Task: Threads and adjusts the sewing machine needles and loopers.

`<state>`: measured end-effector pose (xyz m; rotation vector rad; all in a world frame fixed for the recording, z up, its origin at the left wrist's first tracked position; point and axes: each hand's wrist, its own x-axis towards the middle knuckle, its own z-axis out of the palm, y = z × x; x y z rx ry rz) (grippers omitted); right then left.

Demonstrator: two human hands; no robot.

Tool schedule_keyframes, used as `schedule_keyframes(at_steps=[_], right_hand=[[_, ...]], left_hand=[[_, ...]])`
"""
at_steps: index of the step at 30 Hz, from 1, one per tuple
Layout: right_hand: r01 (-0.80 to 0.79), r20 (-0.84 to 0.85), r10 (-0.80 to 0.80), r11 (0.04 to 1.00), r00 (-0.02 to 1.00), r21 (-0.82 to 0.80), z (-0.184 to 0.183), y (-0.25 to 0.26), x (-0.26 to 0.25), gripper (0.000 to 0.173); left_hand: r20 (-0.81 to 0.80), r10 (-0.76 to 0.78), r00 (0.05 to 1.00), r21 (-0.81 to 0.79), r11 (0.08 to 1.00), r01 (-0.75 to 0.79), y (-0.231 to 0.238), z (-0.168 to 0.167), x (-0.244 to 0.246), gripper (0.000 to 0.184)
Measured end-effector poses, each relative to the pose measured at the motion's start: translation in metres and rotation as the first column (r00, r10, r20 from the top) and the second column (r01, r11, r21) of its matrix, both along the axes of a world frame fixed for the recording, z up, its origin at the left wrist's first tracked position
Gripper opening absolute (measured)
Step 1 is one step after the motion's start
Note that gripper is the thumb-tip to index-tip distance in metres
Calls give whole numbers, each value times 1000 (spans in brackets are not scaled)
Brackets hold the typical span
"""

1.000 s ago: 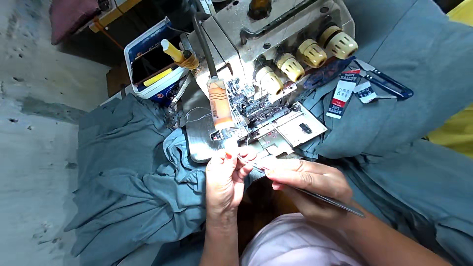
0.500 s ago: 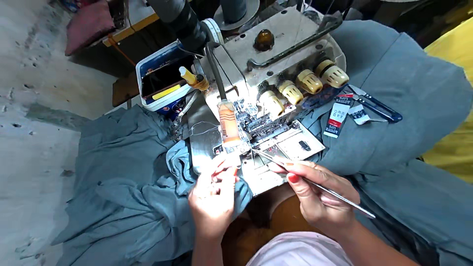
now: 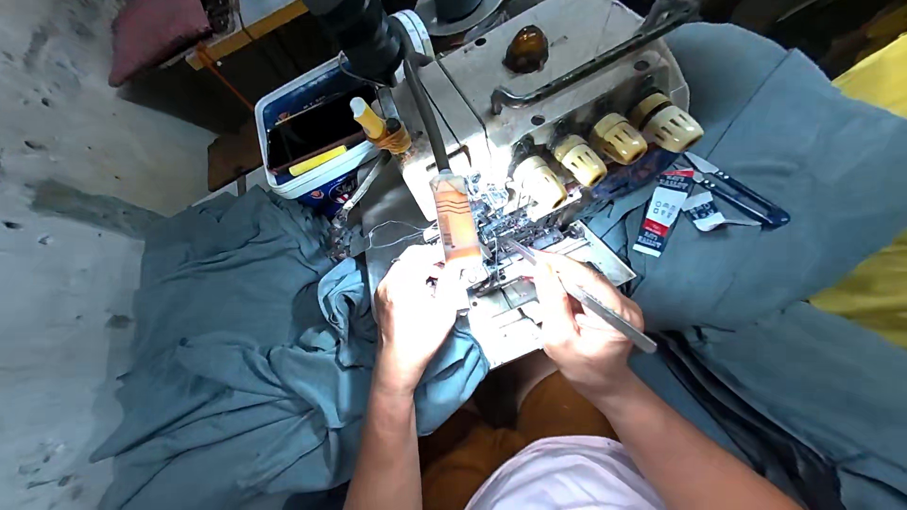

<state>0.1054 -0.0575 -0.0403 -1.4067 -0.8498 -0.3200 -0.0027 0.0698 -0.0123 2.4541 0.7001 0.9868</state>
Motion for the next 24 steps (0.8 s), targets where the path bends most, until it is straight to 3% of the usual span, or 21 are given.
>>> schedule_keyframes(at_steps=[24], right_hand=[[4, 0, -4, 999, 1000, -45, -3, 9, -1, 19]], left_hand=[[36, -12, 999, 31, 999, 11, -3, -4, 0, 13]])
